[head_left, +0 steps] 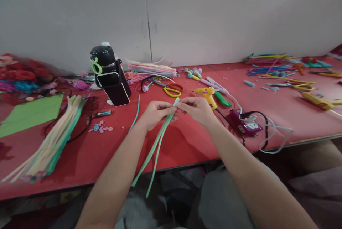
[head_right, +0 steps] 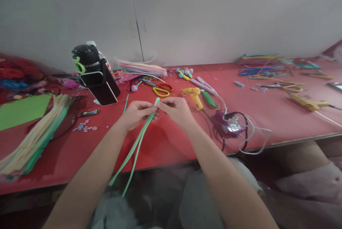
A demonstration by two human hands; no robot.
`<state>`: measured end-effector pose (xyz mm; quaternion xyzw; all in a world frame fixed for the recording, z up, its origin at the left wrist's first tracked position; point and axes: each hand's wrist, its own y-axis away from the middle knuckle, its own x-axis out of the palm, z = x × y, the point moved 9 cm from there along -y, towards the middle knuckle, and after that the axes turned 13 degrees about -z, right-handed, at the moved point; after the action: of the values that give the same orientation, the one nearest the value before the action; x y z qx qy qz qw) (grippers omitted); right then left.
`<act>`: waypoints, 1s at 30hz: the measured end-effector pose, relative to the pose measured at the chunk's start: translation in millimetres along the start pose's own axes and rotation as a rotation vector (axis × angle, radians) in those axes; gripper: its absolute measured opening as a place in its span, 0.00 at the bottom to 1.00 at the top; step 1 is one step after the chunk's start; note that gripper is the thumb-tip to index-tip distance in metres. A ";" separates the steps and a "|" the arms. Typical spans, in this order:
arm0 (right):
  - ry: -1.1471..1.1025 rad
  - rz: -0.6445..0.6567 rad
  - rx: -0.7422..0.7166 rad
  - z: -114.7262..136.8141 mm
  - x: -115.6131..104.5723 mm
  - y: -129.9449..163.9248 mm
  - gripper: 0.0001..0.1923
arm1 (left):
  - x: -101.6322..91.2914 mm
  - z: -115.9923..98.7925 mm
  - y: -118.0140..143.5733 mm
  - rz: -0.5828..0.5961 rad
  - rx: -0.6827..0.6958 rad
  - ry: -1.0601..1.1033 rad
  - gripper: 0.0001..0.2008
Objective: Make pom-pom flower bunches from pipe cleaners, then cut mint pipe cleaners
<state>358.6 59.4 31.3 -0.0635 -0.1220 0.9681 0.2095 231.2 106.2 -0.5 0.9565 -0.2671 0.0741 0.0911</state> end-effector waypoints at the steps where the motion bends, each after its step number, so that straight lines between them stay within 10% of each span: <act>1: -0.005 -0.014 -0.003 -0.1 -0.5 -0.3 0.17 | 0.2 0.3 0.1 0.000 -0.004 -0.001 0.19; 30: -0.029 -0.119 0.015 0.9 -2.0 0.9 0.13 | -0.9 -0.5 -1.4 -0.005 0.040 -0.034 0.19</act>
<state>359.9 57.6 32.1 -0.0405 -0.1211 0.9556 0.2654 231.1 107.9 -0.4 0.9599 -0.2647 0.0628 0.0678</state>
